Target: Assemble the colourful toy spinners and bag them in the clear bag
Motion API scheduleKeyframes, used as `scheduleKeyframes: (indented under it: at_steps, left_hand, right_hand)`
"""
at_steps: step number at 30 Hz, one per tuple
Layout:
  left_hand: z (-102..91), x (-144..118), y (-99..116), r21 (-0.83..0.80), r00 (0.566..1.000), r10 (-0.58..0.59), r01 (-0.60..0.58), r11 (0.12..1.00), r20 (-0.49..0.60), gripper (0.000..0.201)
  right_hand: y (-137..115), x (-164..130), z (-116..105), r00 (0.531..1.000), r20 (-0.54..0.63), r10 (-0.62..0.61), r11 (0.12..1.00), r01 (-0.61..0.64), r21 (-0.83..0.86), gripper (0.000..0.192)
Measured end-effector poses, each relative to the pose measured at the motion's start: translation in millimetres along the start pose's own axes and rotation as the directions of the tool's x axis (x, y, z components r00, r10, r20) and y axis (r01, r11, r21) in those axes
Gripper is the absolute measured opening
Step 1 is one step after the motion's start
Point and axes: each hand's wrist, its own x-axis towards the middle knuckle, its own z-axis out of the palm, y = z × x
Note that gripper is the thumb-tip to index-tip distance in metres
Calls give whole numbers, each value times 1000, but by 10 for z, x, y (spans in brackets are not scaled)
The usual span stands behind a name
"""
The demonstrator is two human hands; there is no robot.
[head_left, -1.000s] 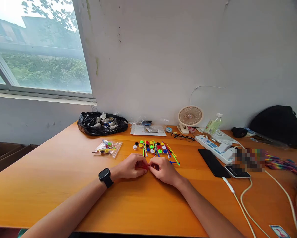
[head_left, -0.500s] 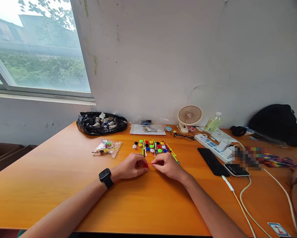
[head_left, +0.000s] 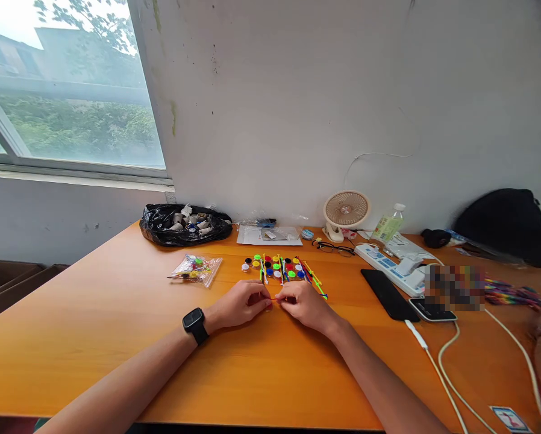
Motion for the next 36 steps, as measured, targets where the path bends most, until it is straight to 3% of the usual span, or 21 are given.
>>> scheduleKeyframes:
  at_steps: [4,10,28,32,36]
  left_hand:
    - [11,5,-1,-14,1000,-16,16,1000,-16,20]
    - [29,13,-30,18,999,-32,33,999,-36,19]
    - [-2,35,45,185,999,-5,12,983,-38,14]
    - [-18,21,28,72,998,-17,21,997,-59,26]
    - [-76,43,-5,-21,971,-28,24,1000,-239,41]
  right_hand:
    - [-102,-2,-19,996,-3,93,990,-93,110,10]
    - [-142,10,-12,989,43,140,976,-145,163,13]
    - [-88,16,80,988,99,121,979,-135,153,12]
    - [-119,15,38,990,18,141,980,-142,140,15]
    - [-180,26,-46,957,-166,239,962,-211,170,31]
